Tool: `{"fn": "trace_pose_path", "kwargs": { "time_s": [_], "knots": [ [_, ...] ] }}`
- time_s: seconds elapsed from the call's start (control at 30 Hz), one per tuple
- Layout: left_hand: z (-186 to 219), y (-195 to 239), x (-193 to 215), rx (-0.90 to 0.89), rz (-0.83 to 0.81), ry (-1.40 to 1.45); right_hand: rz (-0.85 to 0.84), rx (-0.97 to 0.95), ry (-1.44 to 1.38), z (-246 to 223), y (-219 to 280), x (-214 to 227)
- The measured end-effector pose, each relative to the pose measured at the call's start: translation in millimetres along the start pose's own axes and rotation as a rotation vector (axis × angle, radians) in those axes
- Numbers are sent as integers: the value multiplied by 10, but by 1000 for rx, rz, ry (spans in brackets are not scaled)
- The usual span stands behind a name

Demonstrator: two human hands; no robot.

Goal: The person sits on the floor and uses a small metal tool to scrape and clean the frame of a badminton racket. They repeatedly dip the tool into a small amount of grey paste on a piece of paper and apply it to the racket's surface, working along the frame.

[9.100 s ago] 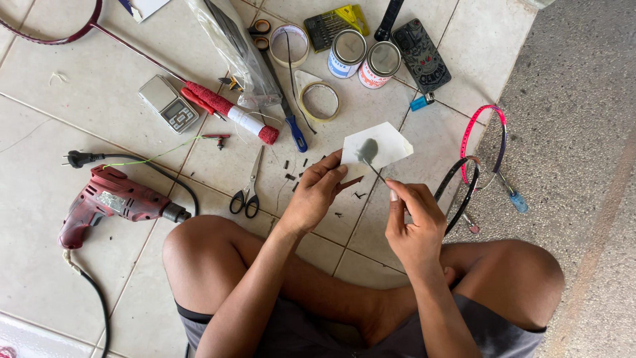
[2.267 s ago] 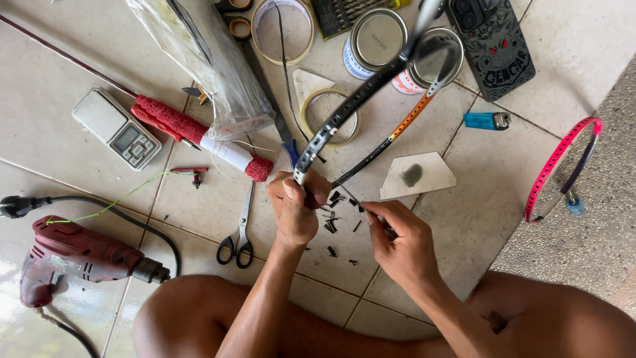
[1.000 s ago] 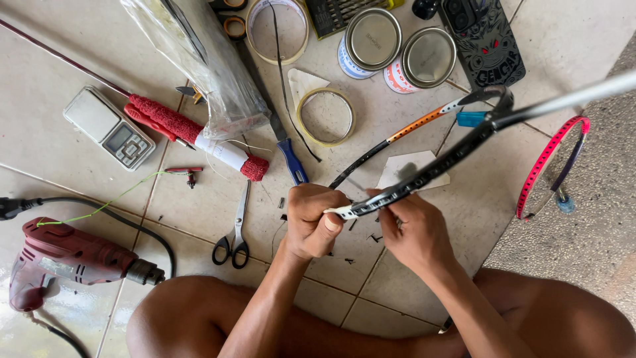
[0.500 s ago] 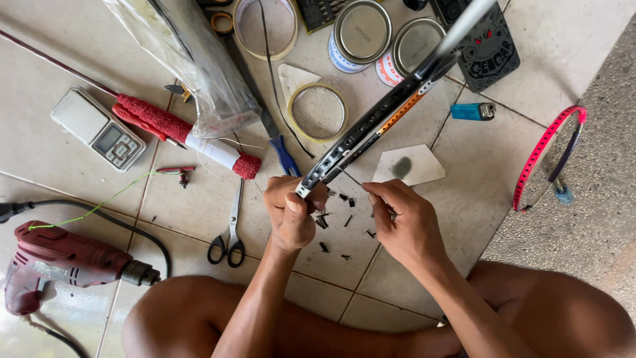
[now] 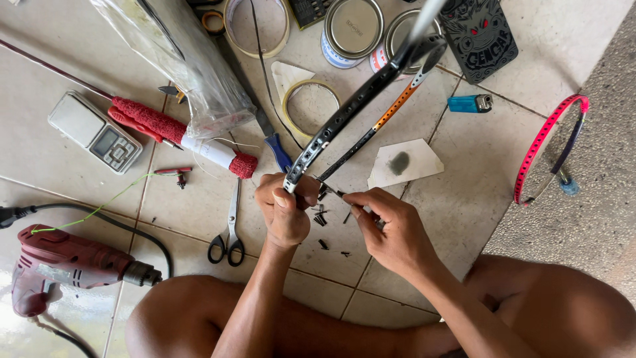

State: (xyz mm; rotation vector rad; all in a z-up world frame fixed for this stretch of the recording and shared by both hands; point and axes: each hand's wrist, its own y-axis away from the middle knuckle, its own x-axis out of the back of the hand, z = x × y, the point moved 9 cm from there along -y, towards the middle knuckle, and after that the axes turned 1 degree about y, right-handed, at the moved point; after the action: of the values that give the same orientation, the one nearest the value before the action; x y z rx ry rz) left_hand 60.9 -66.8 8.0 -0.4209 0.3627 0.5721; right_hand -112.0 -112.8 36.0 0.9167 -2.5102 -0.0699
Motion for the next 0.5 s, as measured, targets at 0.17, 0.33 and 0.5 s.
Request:
{"fn": "trace_pose_path", "kwargs": {
  "time_s": [0.17,0.33,0.5],
  "knots": [
    [-137,81,104,40,35,12,28,-22,51,84,25,14],
    [-318,196,227,57,59,55,20,-19,-34,90,69,-29],
    [-410,263,303,66,111,132,118,-7,78,189,108,32]
  ]
}}
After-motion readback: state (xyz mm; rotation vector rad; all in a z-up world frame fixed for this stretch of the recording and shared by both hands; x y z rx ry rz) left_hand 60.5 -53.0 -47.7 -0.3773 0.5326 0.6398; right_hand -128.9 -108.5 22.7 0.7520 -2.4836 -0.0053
